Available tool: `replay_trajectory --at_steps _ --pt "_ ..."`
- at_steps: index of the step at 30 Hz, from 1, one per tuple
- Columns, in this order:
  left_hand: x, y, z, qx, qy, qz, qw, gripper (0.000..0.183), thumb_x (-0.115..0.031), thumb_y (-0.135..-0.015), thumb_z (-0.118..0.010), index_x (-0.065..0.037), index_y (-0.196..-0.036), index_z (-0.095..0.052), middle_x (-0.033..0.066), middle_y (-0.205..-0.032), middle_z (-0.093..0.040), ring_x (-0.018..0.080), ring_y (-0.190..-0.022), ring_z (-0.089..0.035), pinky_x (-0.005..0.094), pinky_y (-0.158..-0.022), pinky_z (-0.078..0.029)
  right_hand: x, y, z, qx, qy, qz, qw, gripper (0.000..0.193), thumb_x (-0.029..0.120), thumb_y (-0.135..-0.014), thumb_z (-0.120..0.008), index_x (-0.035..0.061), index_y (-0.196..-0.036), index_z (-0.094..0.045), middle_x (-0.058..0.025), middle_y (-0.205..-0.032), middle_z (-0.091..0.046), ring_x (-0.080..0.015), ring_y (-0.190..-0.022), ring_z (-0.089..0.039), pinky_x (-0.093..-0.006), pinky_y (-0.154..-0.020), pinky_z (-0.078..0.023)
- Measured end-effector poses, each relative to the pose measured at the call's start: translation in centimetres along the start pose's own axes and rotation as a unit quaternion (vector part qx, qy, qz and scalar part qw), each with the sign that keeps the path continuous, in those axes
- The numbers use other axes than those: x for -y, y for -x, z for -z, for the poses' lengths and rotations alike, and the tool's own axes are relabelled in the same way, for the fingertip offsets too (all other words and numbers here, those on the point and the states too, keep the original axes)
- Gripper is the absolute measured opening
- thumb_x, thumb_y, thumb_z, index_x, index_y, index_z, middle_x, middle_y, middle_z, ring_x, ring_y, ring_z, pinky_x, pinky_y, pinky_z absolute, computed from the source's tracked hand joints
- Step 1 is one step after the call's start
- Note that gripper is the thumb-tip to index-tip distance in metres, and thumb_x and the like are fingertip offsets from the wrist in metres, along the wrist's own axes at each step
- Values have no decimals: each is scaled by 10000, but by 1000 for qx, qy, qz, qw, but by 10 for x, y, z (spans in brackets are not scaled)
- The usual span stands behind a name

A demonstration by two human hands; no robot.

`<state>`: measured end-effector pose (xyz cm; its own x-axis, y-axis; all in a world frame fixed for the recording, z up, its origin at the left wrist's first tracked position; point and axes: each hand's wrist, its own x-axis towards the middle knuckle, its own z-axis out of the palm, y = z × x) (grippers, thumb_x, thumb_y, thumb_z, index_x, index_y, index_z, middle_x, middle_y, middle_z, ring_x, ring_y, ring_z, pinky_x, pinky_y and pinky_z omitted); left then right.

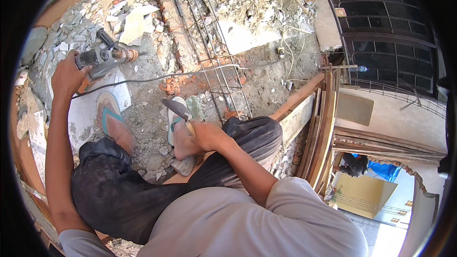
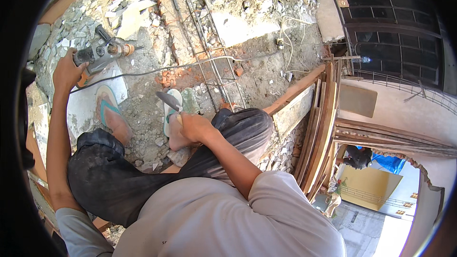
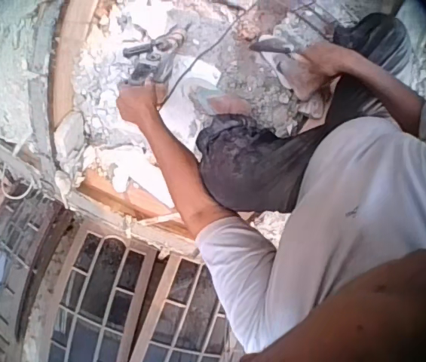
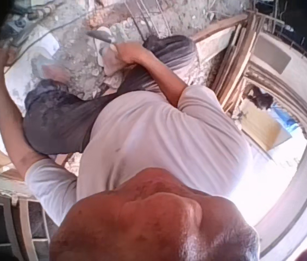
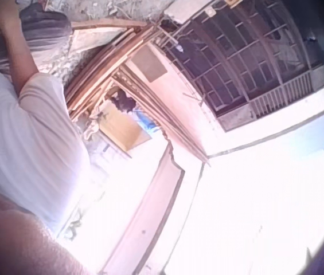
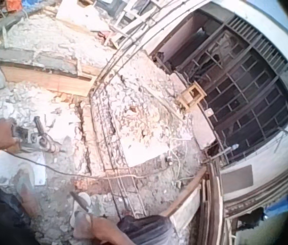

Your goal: The person uses a rotary hammer drill to bore holes into a concrete floor at a construction site. They periodically pause to clear debris and adjust the drill bit, continuing the drilling process throughout the clip.

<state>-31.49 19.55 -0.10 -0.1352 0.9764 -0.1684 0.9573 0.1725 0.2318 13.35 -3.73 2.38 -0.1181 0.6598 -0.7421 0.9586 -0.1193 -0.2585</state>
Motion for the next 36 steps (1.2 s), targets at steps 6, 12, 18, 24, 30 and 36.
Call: replay_trajectory --at_steps 6,12,18,24,30,36 --pt "35 -11 -34 34 214 -114 970 503 -375 -834 -942 -68 -1215 -826 187 -1092 -837 366 -992 -798 450 -928 -592 -55 -74 -14 -26 -59 -91 994 469 221 -980 -669 -42 -1364 -612 -349 -1243 -749 -513 -1199 -721 -575 -1031 -569" --pt "47 -14 -45 10 147 -106 983 455 -384 -833 -919 -102 -1178 -823 184 -1066 -826 411 -1011 -780 489 -895 -596 -107 -173 -37 -59 -292 -273 915 259 -20 -971 -679 -71 -1223 -645 -202 -1015 -758 -335 -885 -786 -483 -634 -693" --pt "38 -12 -38 -27 109 -88 990 438 -313 -842 -871 -138 -1240 -818 163 -1058 -833 392 -979 -792 461 -883 -613 -167 -303 -96 20 193 -90 977 107 -20 -720 -740 36 -638 -702 -49 -730 -774 -246 -636 -690 -405 -611 -604" --pt "39 -16 -38 -7 126 -57 990 425 -379 -850 -869 -173 -1220 -826 130 -1067 -842 373 -998 -793 472 -885 -610 -139 -280 -87 -18 -435 -287 853 96 -67 -955 -636 -35 -865 -642 -159 -840 -686 -254 -655 -697 -441 -501 -589" --pt "41 -21 -44 -25 103 -66 992 416 -391 -855 -864 -152 -1195 -832 123 -970 -841 338 -885 -806 458 -829 -616 -63 -151 -54 61 -479 -163 860 336 -77 -963 -670 36 -1267 -581 -86 -804 -599 -179 -598 -588 -383 -489 -565" --pt "38 -19 -40 1 145 -49 988 385 -389 -859 -849 -129 -1142 -825 108 -847 -815 283 -737 -793 423 -756 -609 -79 -230 -42 -21 -537 -304 787 47 -55 -996 -639 -23 -1030 -643 -75 -780 -615 -170 -585 -597 -343 -503 -575"
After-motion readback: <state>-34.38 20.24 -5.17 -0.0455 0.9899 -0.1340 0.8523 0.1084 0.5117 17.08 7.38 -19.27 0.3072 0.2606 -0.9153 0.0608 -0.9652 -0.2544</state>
